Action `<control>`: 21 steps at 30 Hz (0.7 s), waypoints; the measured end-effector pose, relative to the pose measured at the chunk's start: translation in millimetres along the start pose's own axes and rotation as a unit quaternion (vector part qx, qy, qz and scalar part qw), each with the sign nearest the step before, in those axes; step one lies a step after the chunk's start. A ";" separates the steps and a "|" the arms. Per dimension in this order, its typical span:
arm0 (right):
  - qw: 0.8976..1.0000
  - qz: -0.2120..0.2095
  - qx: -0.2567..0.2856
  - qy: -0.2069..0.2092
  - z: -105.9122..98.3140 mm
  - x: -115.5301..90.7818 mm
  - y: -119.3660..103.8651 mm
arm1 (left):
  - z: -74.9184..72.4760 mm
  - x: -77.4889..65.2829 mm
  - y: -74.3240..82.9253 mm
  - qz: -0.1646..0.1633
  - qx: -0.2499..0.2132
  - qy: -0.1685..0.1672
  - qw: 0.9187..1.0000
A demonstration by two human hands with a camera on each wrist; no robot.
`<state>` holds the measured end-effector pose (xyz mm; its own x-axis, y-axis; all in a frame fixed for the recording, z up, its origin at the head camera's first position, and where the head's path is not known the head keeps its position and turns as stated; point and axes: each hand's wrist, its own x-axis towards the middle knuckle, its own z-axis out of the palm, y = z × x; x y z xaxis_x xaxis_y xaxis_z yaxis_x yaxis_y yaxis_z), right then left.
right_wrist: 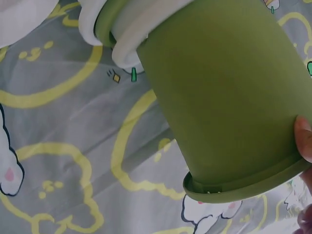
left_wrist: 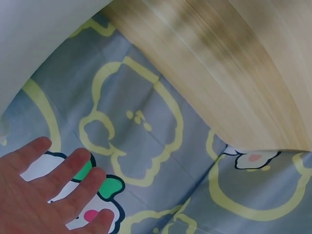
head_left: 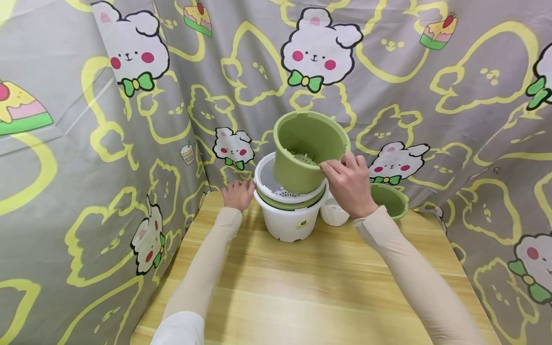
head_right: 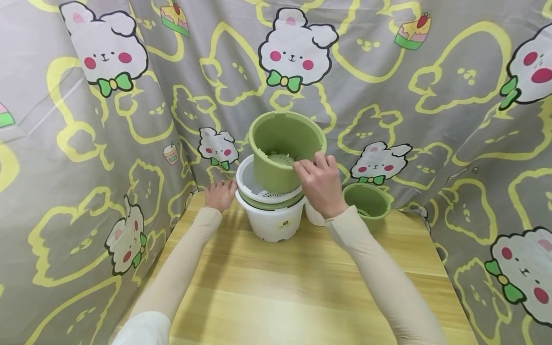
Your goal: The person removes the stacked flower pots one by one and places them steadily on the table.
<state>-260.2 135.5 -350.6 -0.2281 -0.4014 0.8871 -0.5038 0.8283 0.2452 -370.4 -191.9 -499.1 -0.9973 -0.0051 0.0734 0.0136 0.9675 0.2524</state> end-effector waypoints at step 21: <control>1.000 0.025 -0.006 0.009 -26.5 -19.3 20.0 | -0.8 -0.4 1.5 -0.005 -0.017 0.000 1.000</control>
<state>-243.9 170.2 -352.5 -0.2378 -0.3534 0.9047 -0.4820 0.8516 0.2060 -369.9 -190.7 -497.9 -0.9974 -0.0141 0.0706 0.0066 0.9585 0.2852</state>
